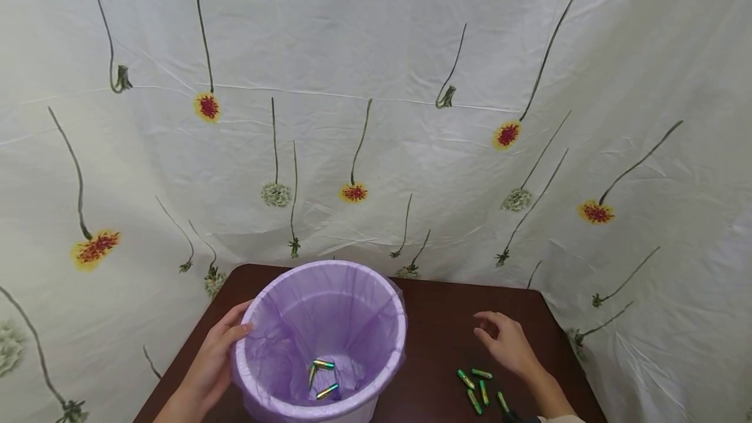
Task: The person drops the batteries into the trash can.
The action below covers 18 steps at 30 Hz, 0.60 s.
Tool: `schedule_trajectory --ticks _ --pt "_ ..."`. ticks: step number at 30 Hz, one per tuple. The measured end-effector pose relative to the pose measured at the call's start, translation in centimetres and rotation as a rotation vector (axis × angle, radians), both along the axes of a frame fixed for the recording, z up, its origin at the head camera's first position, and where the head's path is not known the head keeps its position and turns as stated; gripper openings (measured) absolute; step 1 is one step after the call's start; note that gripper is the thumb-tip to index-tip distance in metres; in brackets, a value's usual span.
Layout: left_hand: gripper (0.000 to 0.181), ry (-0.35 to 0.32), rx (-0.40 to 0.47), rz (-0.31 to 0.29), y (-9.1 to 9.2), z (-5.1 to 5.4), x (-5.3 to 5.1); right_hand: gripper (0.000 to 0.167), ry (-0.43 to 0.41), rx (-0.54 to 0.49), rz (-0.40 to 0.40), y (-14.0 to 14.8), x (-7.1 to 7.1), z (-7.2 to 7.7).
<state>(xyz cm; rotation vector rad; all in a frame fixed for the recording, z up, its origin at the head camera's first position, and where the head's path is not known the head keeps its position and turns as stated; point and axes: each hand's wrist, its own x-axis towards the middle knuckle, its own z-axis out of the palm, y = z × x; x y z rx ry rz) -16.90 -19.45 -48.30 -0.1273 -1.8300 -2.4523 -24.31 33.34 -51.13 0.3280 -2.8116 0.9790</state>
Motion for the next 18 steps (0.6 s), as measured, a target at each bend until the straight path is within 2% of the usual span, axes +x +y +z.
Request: schedule_trajectory --ticks 3,6,12,18 --pt "0.038 0.002 0.002 0.003 0.0 0.0 0.0 0.03 0.04 0.009 -0.039 0.5 0.5 -1.4" --pt "0.04 0.01 0.002 0.0 0.0 0.1 0.0 0.036 0.033 0.011 -0.093 1.0 1.1 -3.2" --pt "0.04 0.02 -0.005 0.008 0.0 0.1 0.0 0.049 -0.057 0.017 -0.19 2.2 2.1 -6.9" --pt "0.04 0.009 -0.005 0.011 0.1 0.1 0.1 0.063 -0.19 0.043 -0.279 3.1 3.1 -9.8"
